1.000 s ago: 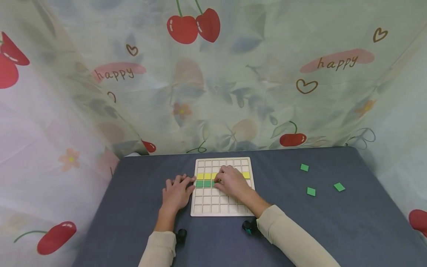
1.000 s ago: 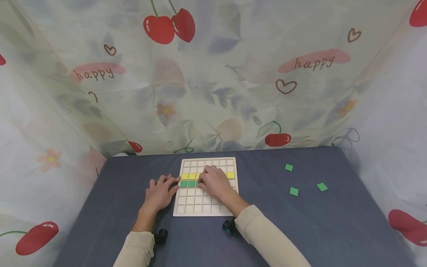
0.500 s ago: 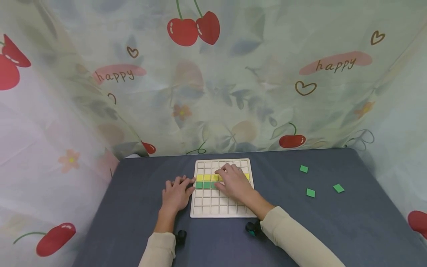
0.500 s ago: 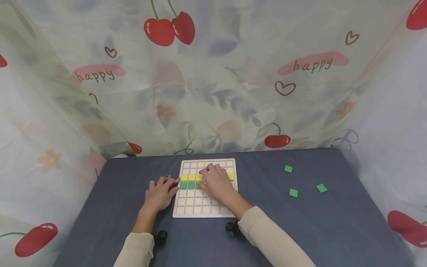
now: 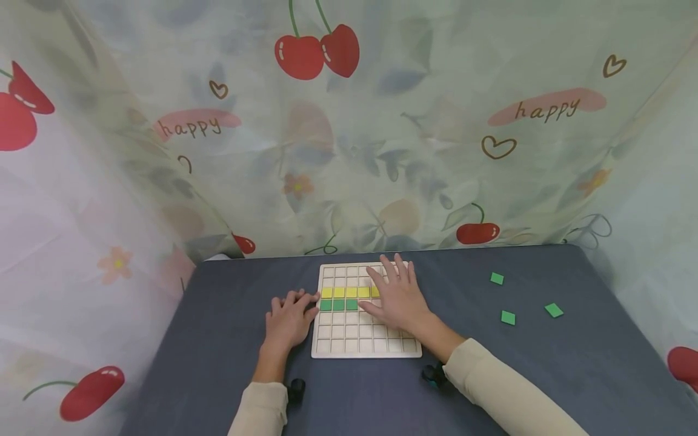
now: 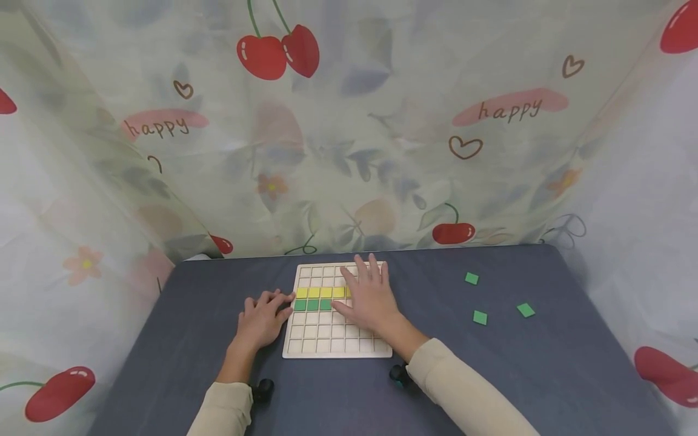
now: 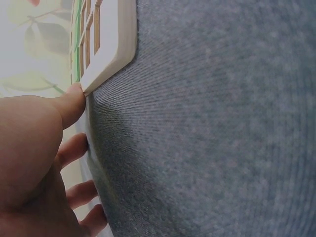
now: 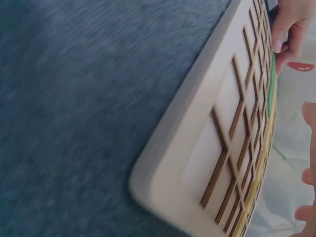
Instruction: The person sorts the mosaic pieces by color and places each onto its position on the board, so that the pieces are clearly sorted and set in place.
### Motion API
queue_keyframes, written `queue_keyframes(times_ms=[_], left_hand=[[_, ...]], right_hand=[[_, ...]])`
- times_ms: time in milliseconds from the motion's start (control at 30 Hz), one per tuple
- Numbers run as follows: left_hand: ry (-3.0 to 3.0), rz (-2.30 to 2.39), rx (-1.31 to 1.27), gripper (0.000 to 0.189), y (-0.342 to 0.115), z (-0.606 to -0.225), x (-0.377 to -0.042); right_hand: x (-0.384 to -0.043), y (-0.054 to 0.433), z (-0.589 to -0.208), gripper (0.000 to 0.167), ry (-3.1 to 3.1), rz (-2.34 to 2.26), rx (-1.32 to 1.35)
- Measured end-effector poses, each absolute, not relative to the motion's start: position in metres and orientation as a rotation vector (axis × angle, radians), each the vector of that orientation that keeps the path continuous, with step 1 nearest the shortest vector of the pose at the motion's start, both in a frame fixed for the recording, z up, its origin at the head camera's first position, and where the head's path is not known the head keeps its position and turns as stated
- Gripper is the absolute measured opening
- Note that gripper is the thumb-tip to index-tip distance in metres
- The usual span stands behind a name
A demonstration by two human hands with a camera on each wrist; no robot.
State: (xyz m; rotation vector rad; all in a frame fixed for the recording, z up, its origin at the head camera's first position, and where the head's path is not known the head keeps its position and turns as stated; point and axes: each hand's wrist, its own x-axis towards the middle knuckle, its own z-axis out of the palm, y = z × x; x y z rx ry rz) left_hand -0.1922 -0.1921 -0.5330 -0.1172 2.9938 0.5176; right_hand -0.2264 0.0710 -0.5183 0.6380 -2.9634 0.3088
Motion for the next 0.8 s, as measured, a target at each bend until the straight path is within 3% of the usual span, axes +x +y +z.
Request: queue_keyframes(times_ms=[800], left_hand=[[2.99, 0.537, -0.115, 0.044, -0.192, -0.53, -0.191]], right_hand=[[-0.233, 0.124, -0.526, 0.091, -3.031, 0.288, 0.589]])
